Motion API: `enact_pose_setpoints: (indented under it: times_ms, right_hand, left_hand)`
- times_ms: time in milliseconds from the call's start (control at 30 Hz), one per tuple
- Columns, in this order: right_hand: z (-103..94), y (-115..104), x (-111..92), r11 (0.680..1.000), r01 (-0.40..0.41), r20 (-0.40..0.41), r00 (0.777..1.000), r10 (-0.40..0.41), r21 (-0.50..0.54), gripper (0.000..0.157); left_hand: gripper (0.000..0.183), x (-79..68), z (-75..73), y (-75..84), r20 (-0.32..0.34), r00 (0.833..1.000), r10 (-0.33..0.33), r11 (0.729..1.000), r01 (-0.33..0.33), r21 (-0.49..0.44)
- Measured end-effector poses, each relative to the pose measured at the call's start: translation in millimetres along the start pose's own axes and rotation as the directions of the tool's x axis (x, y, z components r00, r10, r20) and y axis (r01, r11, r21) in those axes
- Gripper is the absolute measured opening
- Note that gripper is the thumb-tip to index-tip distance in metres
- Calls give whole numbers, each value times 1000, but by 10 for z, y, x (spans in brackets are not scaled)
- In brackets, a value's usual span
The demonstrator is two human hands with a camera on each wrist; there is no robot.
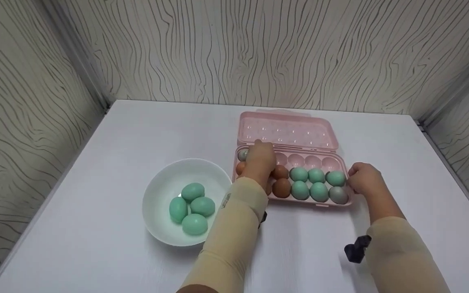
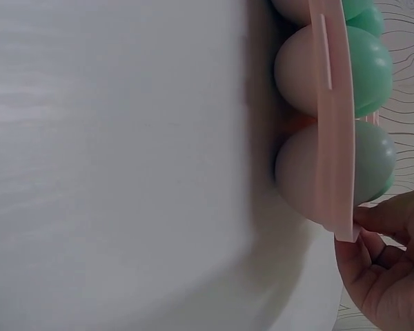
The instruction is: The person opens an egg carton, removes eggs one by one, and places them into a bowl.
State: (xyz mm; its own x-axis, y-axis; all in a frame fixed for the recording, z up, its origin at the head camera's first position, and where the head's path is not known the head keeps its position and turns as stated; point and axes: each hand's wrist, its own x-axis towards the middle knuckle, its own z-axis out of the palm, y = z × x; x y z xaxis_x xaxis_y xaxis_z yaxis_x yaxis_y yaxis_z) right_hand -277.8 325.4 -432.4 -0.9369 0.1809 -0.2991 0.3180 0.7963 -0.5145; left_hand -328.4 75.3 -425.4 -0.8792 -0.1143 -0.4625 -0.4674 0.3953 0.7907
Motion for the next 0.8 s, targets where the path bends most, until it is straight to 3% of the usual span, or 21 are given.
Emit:
enact_pose_setpoints:
  times_ms: [67, 100, 133, 200, 233, 267, 300, 400, 467, 600, 667, 700, 800]
  right_hand:
    - [-8, 0, -5, 1000, -4, 13, 1000, 4, 3, 14]
    - [-10, -2, -6, 1000, -2, 18, 1000, 2, 5, 15]
    - [-12, -5, -7, 1000, 1, 21, 1000, -1, 6, 15]
    - [-10, -15, -8, 1000, 4, 25, 1000, -4, 10, 15]
    - [-7, -21, -8, 1000, 6, 26, 1000, -6, 12, 14]
    - [-4, -27, -9, 1000, 9, 25, 1000, -9, 13, 14]
    - [0, -33, -9, 1000, 11, 25, 1000, -12, 14, 14]
    - [12, -42, -7, 1000, 15, 32, 999, -16, 24, 12]
    - [16, -39, -7, 1000, 15, 35, 999, -15, 25, 12]
    - [14, -32, -5, 1000, 2, 46, 999, -3, 24, 10]
    - [8, -36, -4, 1000, 0, 49, 999, -1, 18, 10]
    - [6, -40, -2, 1000, 3, 50, 999, -3, 13, 10]
    - [1, -51, 5, 1000, 18, 40, 999, -18, 2, 8]
  left_hand:
    - [41, 15, 11, -4, 0, 996, 94, 976, -93, 196]
    - [37, 25, 17, -6, 6, 989, 150, 939, -144, 313]
    - [32, 36, 21, -7, 11, 978, 206, 878, -190, 438]
    - [24, 60, 26, -7, 26, 946, 323, 707, -260, 657]
    - [22, 69, 27, -8, 37, 933, 359, 641, -275, 717]
    - [21, 78, 25, -10, 42, 926, 376, 602, -279, 748]
    - [22, 84, 23, -11, 44, 922, 384, 582, -278, 764]
    - [24, 97, 9, -16, 42, 921, 386, 567, -273, 777]
    - [23, 105, 1, -24, 42, 926, 374, 585, -271, 764]
    - [23, 120, -5, -38, 52, 923, 382, 589, -286, 756]
    - [26, 126, -9, -40, 61, 916, 396, 570, -297, 766]
    - [27, 127, -12, -41, 70, 912, 404, 547, -302, 781]
    - [29, 121, -25, -41, 82, 914, 397, 533, -302, 790]
